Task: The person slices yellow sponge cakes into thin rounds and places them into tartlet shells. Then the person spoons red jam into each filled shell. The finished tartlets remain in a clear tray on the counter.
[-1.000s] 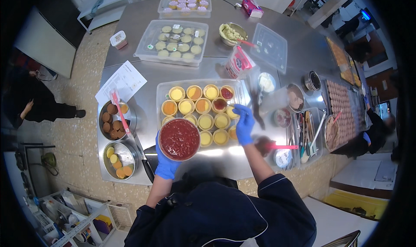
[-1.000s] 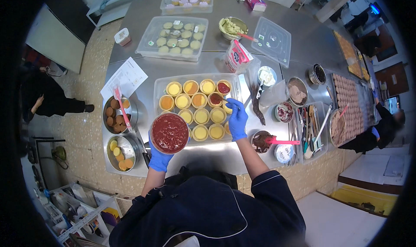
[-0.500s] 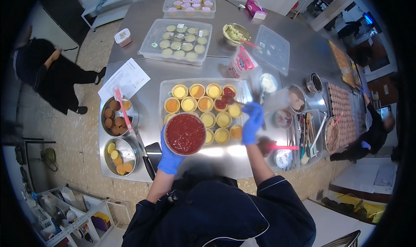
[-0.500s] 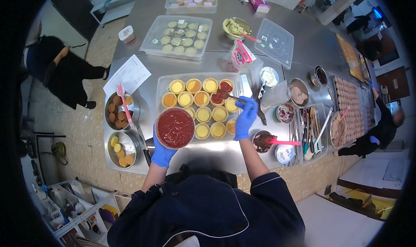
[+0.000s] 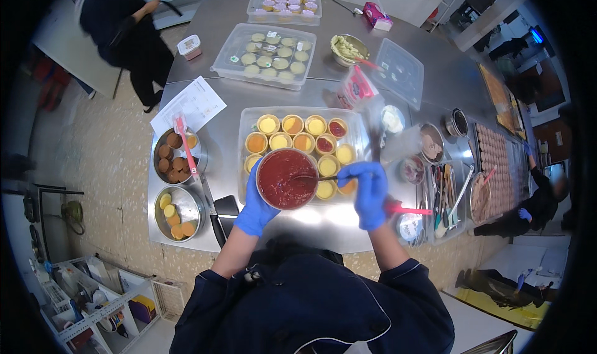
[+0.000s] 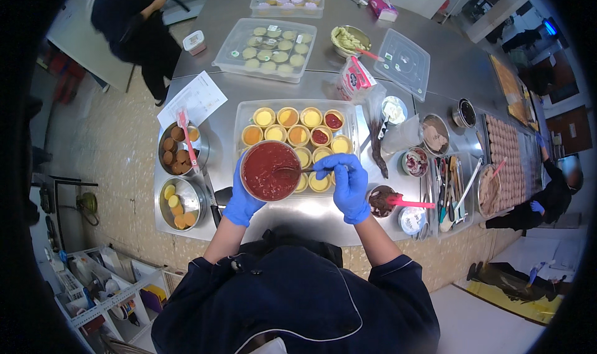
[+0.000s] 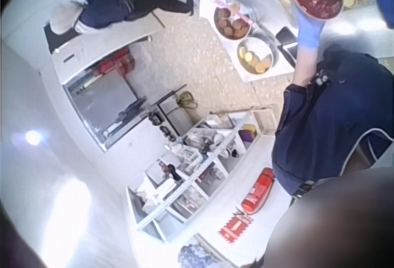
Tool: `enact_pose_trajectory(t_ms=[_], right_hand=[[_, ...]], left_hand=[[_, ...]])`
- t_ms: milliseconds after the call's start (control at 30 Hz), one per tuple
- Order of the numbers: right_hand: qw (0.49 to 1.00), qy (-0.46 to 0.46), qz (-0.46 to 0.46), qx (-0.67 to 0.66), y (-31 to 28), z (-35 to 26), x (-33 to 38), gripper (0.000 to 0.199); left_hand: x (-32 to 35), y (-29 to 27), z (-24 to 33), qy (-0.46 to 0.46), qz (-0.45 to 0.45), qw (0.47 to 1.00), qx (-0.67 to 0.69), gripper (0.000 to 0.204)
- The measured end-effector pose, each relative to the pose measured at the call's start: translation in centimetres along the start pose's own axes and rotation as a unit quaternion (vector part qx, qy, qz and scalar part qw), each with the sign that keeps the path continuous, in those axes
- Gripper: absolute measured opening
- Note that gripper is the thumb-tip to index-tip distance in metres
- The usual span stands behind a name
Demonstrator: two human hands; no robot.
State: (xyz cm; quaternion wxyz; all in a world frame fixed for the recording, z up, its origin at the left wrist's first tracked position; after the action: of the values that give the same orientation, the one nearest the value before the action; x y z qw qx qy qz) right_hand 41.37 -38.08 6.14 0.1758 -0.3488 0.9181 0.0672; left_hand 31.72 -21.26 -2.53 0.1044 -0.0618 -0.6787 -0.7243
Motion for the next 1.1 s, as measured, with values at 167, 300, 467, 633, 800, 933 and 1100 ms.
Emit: enact_pose_trajectory(t_ms=[167, 300, 467, 633, 800, 933, 1100], right_hand=[[0.995, 0.042, 0.077, -0.048, 1.0, 0.7, 1.9, 0.019], [0.966, 0.146, 0.170, -0.130, 1.2, 2.1, 2.4, 0.019], [0.950, 0.158, 0.238, -0.129, 0.8, 2.5, 2.1, 0.019], [0.959, 0.144, 0.223, -0.099, 0.7, 2.5, 2.0, 0.021], [0.950, 0.177, 0.223, -0.127, 1.1, 3.7, 2.5, 0.021], [0.934, 0.193, 0.246, -0.172, 0.0, 5.1, 1.5, 0.021], [0.931, 0.168, 0.283, -0.159, -2.9, 7.0, -1.9, 0.020]], left_hand=[[0.1, 0.3, 0.2, 0.014, 0.000, 0.999, -0.031, 0.043], [0.5, 0.7, 0.0, 0.026, 0.002, 0.995, -0.092, 0.041], [0.2, 0.6, -0.1, 0.034, 0.035, 0.996, -0.076, 0.041], [0.0, 0.8, -0.1, 0.046, 0.002, 0.990, -0.131, 0.040], [-0.4, 0.9, -0.2, 0.054, 0.007, 0.985, -0.167, 0.043], [-1.2, 0.2, -0.1, 0.042, 0.028, 0.995, -0.089, 0.038], [-2.3, -1.3, -0.2, 0.006, 0.056, 0.998, -0.004, 0.041]])
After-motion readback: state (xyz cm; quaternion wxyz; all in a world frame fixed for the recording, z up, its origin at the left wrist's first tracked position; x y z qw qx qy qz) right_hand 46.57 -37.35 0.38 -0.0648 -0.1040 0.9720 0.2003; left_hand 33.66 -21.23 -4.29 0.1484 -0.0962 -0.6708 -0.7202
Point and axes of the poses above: each hand's wrist, its own x-axis away from the middle knuckle, its own y-axis out of the palm, z = x × y, the point moved 3 cm from there along -x, towards the middle knuckle, and after that the axes turned 7 degrees about -z, right-handed, at the moved point
